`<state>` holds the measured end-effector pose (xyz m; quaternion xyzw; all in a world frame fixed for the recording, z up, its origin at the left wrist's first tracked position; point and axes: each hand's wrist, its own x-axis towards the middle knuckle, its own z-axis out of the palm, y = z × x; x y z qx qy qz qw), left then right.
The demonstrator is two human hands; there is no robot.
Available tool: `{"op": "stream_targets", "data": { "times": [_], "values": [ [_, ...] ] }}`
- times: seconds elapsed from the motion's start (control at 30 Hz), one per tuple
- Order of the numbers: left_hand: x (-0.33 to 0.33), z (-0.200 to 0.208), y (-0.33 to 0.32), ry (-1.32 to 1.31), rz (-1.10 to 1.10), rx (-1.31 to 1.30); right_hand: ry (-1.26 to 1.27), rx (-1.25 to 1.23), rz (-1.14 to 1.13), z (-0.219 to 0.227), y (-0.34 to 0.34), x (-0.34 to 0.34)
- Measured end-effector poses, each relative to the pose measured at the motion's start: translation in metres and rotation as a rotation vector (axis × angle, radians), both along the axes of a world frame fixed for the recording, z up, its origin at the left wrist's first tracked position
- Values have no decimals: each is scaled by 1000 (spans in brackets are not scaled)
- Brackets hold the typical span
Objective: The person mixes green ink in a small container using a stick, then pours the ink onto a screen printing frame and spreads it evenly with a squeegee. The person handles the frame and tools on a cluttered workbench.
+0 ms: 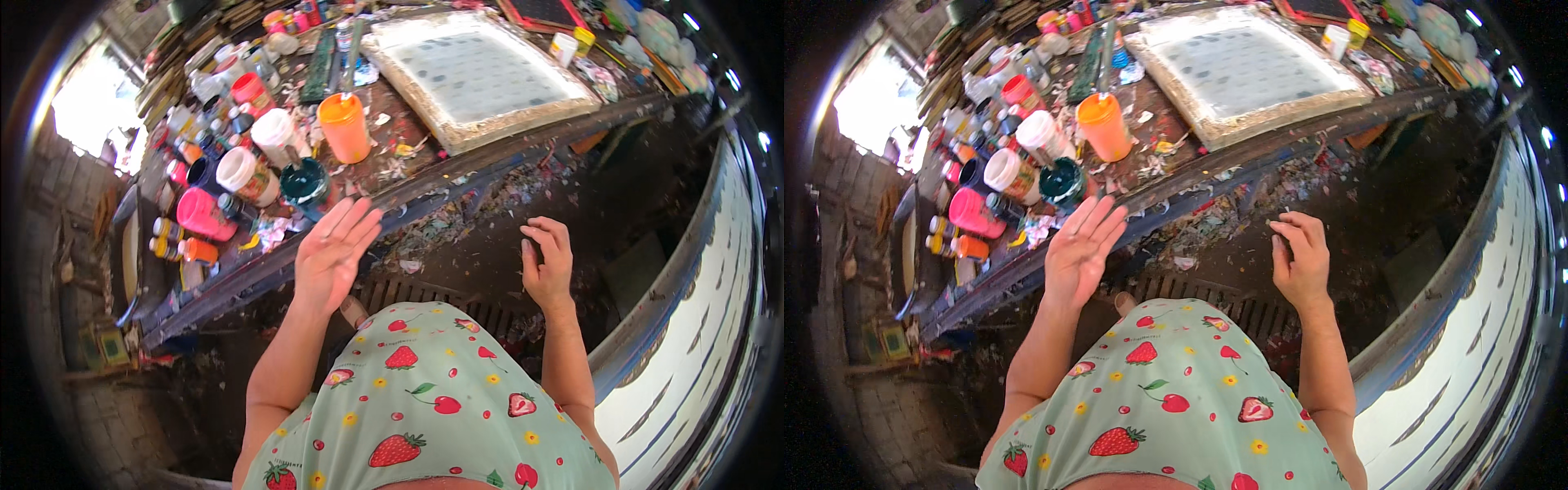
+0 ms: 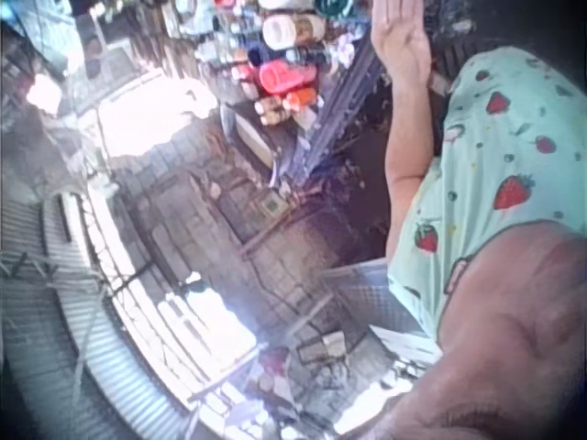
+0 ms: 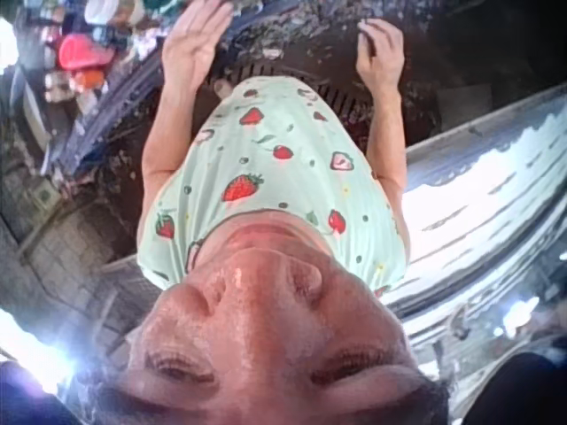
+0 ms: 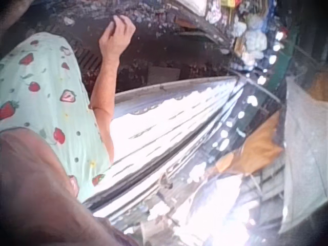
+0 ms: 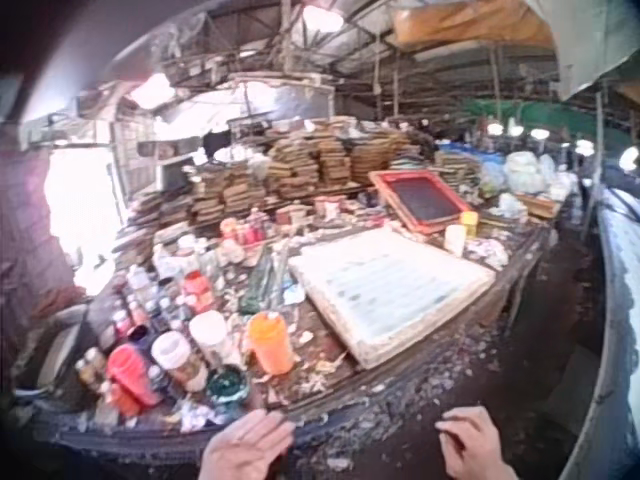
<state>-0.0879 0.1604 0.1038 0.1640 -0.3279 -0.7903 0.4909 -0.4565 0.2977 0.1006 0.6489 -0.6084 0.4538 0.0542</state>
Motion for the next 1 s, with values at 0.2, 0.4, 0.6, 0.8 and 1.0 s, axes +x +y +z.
{"op": "stream_targets", "data": {
  "times": [0.2, 0.4, 0.6, 0.8, 1.0],
  "values": [
    [-47, 19, 1, 93, -172, -5, 64, 8, 60, -3, 12, -20],
    [-87, 7, -2, -116, -212, -100, 72, 44, -46, 3, 44, -61],
    [-142, -14, -7, -465, -114, -292, 129, 70, -166, 7, 87, -99],
    [-224, -14, -22, -525, -316, -420, 118, 116, -336, 5, 134, -119],
    [-337, -35, -38, -595, -505, -371, 114, 147, -534, 8, 168, -140]
  ]
}}
